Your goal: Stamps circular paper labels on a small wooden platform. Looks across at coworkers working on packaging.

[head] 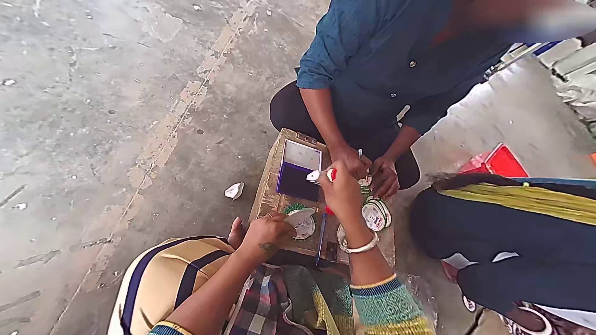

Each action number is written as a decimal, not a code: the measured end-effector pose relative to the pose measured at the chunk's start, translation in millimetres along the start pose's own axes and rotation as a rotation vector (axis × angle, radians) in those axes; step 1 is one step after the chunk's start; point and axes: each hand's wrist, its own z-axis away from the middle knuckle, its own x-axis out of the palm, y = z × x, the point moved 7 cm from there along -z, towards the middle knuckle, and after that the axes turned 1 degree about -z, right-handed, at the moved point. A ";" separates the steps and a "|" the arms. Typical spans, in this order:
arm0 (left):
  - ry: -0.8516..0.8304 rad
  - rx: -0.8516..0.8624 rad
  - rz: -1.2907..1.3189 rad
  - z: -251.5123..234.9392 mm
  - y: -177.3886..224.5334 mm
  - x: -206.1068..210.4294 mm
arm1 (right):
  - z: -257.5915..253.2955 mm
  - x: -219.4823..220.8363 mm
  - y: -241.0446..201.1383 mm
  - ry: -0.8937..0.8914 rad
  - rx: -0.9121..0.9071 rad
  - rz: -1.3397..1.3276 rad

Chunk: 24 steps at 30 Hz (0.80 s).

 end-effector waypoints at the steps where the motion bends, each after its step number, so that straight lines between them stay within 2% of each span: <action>1: -0.012 -0.055 0.025 -0.1 -1.7 -1.4 | 10.6 -11.0 3.7 0.044 -0.021 -0.049; 4: -0.020 -0.216 0.105 -1.2 -7.7 -7.9 | 49.2 -34.5 14.7 0.121 -0.113 -0.152; 8: 0.012 -0.334 0.133 -1.3 -12.1 -13.7 | 87.2 -28.2 24.1 0.022 -0.160 -0.103; 14: 0.147 -0.275 0.117 0.9 -10.4 -15.9 | 84.9 24.1 0.7 -0.204 -0.242 0.052; 17: 0.148 -0.225 0.105 0.7 -8.6 -15.1 | 84.3 46.1 -8.8 -0.331 -0.175 0.172; 20: 0.107 -0.172 0.091 0.4 -5.9 -11.2 | 89.2 39.9 -5.8 -0.270 -0.200 0.141; 24: 0.032 -0.152 0.042 1.7 0.6 -10.7 | 73.9 -15.6 7.5 0.046 -0.185 -0.056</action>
